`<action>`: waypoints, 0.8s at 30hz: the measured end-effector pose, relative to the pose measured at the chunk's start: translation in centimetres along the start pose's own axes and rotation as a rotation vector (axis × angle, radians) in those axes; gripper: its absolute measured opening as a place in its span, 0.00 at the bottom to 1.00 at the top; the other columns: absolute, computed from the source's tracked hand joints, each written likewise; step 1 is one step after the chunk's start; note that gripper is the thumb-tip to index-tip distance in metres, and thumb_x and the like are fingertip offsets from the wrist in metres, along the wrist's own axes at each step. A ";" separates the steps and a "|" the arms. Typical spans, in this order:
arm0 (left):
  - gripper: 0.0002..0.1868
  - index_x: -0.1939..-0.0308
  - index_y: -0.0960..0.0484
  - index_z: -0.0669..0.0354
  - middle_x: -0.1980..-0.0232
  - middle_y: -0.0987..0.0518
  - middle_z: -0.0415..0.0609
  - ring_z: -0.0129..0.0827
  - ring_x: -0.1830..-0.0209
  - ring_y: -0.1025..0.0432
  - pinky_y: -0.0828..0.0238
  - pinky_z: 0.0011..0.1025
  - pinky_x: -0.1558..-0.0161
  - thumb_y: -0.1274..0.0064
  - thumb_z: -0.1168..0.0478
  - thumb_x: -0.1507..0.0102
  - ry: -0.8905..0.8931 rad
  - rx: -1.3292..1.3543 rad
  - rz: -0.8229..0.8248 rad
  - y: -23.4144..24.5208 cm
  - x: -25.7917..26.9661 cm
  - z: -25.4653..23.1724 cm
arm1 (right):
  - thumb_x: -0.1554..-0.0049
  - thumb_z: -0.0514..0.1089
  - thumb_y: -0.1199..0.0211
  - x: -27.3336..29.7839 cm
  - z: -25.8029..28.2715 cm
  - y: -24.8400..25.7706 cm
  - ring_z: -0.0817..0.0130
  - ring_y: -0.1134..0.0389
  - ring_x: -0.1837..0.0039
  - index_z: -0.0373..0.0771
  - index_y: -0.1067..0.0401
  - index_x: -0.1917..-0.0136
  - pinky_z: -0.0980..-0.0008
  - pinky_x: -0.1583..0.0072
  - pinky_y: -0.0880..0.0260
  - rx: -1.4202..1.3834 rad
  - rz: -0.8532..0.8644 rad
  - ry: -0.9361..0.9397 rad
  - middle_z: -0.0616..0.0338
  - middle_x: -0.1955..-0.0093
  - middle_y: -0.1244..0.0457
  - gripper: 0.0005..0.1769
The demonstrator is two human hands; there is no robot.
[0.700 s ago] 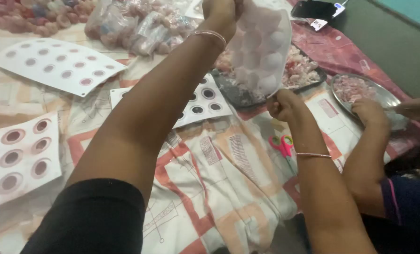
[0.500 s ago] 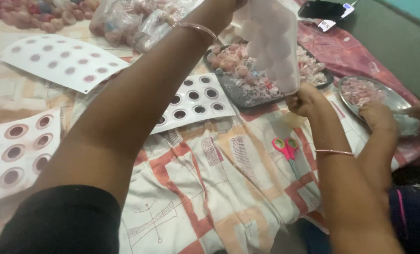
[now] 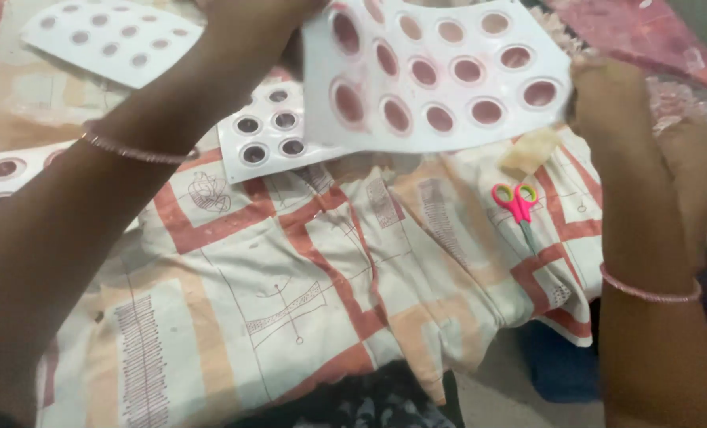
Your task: The person is preparing candle molds by using a small tool to adjust or clean individual cavities in silicone molds filled with wax.
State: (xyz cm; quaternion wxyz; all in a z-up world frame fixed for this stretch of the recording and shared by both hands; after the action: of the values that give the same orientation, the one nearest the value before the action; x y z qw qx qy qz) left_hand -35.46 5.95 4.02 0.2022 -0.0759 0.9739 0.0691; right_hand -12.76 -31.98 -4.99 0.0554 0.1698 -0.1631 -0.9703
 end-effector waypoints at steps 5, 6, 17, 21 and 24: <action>0.12 0.51 0.22 0.63 0.60 0.16 0.46 0.25 0.67 0.20 0.20 0.25 0.68 0.50 0.57 0.30 0.110 -0.140 0.062 1.6 10.7 3.3 | 0.30 0.51 0.44 13.3 0.8 -2.1 0.79 0.43 0.67 0.39 0.29 0.53 0.74 0.66 0.45 0.034 -0.007 -0.038 0.67 0.66 0.40 0.15; 0.13 0.55 0.19 0.63 0.63 0.16 0.47 0.24 0.68 0.21 0.21 0.25 0.69 0.50 0.56 0.31 0.226 -0.154 0.072 1.6 12.9 4.3 | 0.29 0.54 0.44 15.7 0.5 -2.9 0.78 0.44 0.67 0.38 0.28 0.56 0.73 0.64 0.46 0.107 -0.005 -0.135 0.65 0.68 0.42 0.20; 0.15 0.57 0.18 0.62 0.67 0.19 0.41 0.21 0.69 0.28 0.30 0.26 0.67 0.49 0.53 0.33 0.599 0.000 -0.020 1.5 23.5 14.0 | 0.34 0.49 0.46 20.7 -3.1 -3.3 0.80 0.46 0.66 0.36 0.28 0.52 0.75 0.64 0.44 0.090 0.117 -0.329 0.69 0.68 0.43 0.15; 0.15 0.52 0.20 0.59 0.64 0.16 0.45 0.22 0.67 0.26 0.29 0.29 0.65 0.52 0.52 0.33 0.356 -0.128 -0.025 1.9 19.5 10.6 | 0.30 0.44 0.48 19.8 -2.6 -4.2 0.81 0.49 0.63 0.34 0.36 0.52 0.77 0.61 0.49 -0.058 0.156 -0.038 0.69 0.65 0.46 0.12; 0.17 0.64 0.18 0.63 0.70 0.18 0.57 0.44 0.71 0.25 0.31 0.39 0.68 0.45 0.50 0.35 0.423 -0.948 0.166 3.2 18.4 10.4 | 0.33 0.44 0.47 21.2 -0.5 -6.9 0.83 0.51 0.65 0.36 0.35 0.47 0.75 0.63 0.52 -0.099 0.131 -0.011 0.72 0.65 0.46 0.09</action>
State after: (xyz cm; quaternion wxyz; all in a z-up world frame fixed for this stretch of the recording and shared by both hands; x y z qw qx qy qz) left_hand -48.74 8.55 -12.50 -0.0614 -0.0939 0.8581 0.5010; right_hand -32.82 -29.05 -14.34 0.1264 0.1505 -0.1259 -0.9724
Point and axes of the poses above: each hand's wrist, its own x-axis away from the middle knuckle, its own y-axis out of the back of the hand, z = x × y, the point moved 2 cm from there along -x, towards the middle knuckle
